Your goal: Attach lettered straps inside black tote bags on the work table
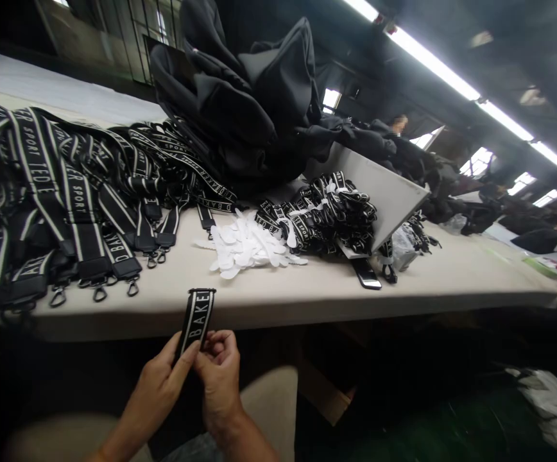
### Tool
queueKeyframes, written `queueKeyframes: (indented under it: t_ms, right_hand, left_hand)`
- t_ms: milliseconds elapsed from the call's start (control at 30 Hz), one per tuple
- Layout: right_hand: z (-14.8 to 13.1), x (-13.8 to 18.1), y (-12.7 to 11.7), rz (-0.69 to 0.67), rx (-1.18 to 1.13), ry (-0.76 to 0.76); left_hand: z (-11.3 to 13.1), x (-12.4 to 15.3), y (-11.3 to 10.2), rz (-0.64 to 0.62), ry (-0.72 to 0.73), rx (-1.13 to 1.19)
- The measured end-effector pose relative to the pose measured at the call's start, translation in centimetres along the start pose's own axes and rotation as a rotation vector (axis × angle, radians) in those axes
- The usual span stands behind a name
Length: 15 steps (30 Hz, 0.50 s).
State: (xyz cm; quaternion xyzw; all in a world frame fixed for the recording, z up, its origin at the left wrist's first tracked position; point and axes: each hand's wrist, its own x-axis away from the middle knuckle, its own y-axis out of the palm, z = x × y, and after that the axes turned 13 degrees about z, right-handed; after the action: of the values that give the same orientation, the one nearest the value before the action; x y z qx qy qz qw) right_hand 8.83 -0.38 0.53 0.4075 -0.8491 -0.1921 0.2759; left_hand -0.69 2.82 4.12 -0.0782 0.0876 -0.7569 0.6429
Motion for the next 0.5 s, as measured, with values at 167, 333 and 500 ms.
queueKeyframes:
  t_ms: [167, 333, 500]
  right_hand:
    - [-1.3, 1.1, 1.0, -0.107, 0.219, -0.07]
    - [-8.8, -4.2, 4.4, -0.117, 0.684, -0.675]
    - [-12.9, -15.5, 10.9, -0.056, 1.284, -0.794]
  left_hand:
    - [-2.5, 1.0, -0.5, 0.265, -0.013, 0.136]
    - [-2.8, 0.5, -4.3, 0.335, 0.048, 0.141]
    - [-2.1, 1.4, -4.5, 0.216, 0.026, 0.076]
